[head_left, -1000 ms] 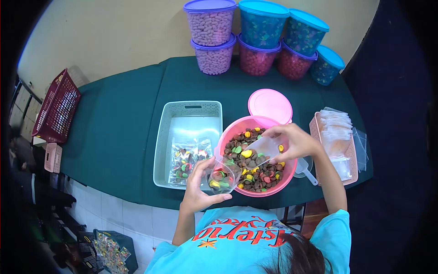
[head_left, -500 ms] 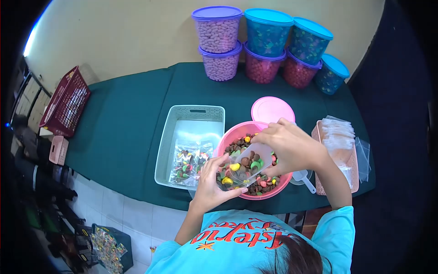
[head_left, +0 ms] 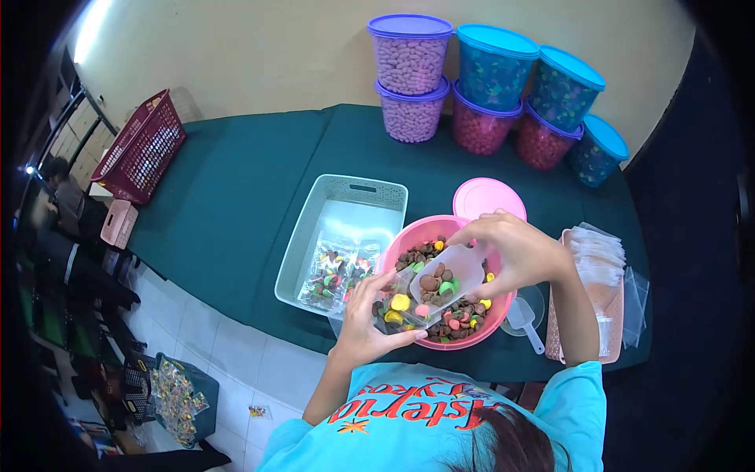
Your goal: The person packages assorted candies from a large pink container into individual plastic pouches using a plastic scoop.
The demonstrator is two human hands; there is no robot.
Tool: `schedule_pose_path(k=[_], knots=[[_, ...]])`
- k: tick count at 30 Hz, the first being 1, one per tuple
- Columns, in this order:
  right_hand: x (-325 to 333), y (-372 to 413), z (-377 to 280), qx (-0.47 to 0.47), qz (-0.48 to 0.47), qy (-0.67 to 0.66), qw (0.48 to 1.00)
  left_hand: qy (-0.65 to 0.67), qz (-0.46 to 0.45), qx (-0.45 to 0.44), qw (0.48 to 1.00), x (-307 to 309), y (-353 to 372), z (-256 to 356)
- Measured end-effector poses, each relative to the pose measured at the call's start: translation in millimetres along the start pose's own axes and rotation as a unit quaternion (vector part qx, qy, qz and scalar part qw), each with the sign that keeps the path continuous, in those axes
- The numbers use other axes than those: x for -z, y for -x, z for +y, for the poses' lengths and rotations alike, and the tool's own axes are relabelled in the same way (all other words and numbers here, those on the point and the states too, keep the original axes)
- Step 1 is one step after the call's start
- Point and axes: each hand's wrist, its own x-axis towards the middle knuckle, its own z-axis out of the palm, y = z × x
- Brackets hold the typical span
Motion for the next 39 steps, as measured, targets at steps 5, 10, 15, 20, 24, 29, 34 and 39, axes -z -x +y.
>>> schedule_pose_path(k=[5, 10, 15, 20, 24, 29, 34, 39], knots=[[-8, 20, 32, -0.03, 0.076, -0.161, 0.984, 0.029, 0.018, 0.02, 0.999, 5, 2, 1], [-34, 38, 48, -0.104, 0.056, -0.084, 0.989, 0.07, 0.053, 0.004, 0.996, 10, -3, -4], [-59, 40, 3, -0.146, 0.148, -0.122, 0.97, 0.072, 0.041, -0.048, 0.995, 2, -34, 13], [-103, 25, -44, -0.163, 0.352, -0.25, 0.887, 0.084, 0.074, -0.066, 0.992, -28, -49, 20], [-98, 25, -40, -0.209, 0.462, -0.257, 0.823, 0.113, 0.002, -0.074, 0.991, -23, -53, 19], [-110, 20, -32, -0.204, 0.565, -0.229, 0.766, 0.256, -0.005, 0.06, 0.965, -34, -46, 16], [-128, 19, -20, -0.194, 0.584, -0.212, 0.759, 0.266, 0.019, 0.072, 0.961, -43, -45, 15], [-132, 12, -26, -0.098, 0.605, -0.113, 0.782, 0.173, 0.086, -0.13, 0.973, -50, -39, 2]])
